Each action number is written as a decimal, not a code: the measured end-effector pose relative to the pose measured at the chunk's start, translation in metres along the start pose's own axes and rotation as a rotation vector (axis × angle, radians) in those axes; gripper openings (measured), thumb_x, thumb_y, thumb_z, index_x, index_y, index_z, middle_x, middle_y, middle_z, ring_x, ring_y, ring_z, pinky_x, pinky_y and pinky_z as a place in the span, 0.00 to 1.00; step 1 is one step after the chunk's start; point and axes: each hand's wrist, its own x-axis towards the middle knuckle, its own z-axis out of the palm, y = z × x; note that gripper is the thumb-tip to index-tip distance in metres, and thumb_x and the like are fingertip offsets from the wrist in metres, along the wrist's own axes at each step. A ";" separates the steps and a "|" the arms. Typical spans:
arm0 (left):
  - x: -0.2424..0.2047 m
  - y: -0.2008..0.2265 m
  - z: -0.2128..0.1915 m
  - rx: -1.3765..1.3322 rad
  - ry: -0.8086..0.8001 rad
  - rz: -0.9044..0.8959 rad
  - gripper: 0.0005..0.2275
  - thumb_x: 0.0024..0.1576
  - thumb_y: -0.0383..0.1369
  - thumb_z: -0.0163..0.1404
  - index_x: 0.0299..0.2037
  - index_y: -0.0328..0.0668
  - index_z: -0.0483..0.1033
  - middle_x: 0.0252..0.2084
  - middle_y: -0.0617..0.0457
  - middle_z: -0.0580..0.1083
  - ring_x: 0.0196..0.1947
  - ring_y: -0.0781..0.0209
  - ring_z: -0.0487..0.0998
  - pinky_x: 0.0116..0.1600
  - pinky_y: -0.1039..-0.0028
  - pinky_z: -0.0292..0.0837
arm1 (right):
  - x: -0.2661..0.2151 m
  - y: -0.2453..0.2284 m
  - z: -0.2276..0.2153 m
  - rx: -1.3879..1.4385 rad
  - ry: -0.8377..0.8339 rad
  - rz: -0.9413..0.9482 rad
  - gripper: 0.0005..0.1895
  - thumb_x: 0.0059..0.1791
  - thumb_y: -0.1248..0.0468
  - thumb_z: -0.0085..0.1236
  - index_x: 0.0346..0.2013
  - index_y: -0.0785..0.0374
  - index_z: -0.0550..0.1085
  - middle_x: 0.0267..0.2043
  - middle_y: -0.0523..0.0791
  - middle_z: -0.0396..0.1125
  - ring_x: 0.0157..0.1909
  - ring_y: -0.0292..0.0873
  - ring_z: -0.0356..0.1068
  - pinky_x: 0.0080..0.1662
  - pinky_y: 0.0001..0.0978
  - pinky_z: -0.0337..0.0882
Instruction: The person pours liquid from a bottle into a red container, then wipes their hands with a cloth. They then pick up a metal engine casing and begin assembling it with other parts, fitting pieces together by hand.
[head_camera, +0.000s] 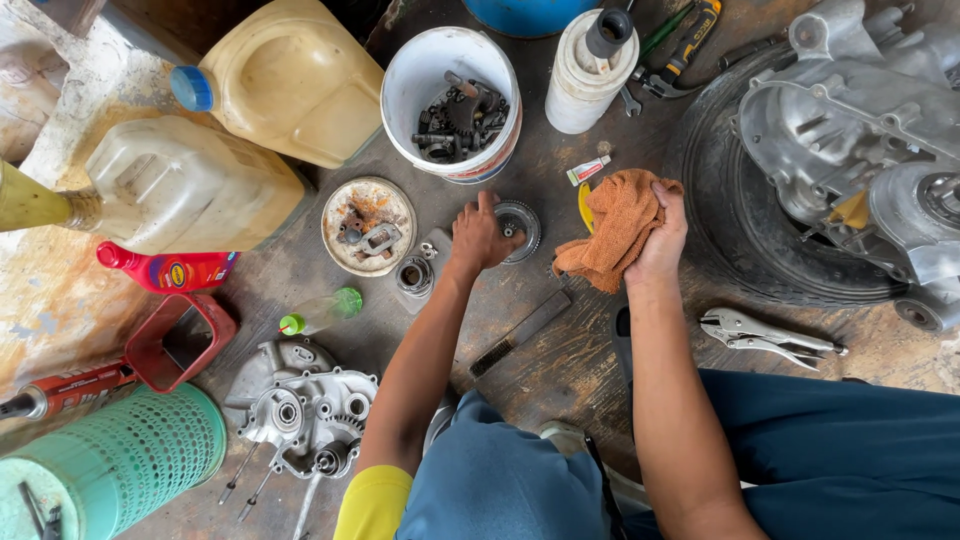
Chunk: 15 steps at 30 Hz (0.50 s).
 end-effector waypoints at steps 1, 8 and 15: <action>-0.003 0.001 0.000 0.001 -0.001 -0.003 0.32 0.45 0.51 0.60 0.56 0.54 0.57 0.54 0.36 0.70 0.58 0.30 0.73 0.62 0.51 0.67 | 0.005 0.002 -0.005 0.000 0.001 0.003 0.12 0.43 0.52 0.64 0.38 0.50 0.79 0.44 0.46 0.76 0.46 0.43 0.73 0.54 0.38 0.75; -0.013 0.007 -0.005 0.015 -0.047 -0.010 0.34 0.49 0.50 0.56 0.61 0.50 0.53 0.53 0.35 0.71 0.54 0.29 0.77 0.59 0.49 0.72 | -0.005 -0.008 0.007 0.025 -0.059 0.045 0.15 0.43 0.52 0.65 0.41 0.52 0.79 0.46 0.47 0.76 0.47 0.45 0.74 0.54 0.39 0.75; -0.114 0.060 -0.118 0.053 -0.153 -0.082 0.39 0.50 0.61 0.57 0.52 0.25 0.64 0.51 0.21 0.72 0.54 0.25 0.76 0.59 0.47 0.73 | -0.028 -0.020 0.040 -0.035 -0.119 0.036 0.15 0.43 0.54 0.66 0.40 0.59 0.79 0.43 0.49 0.76 0.44 0.47 0.74 0.52 0.39 0.75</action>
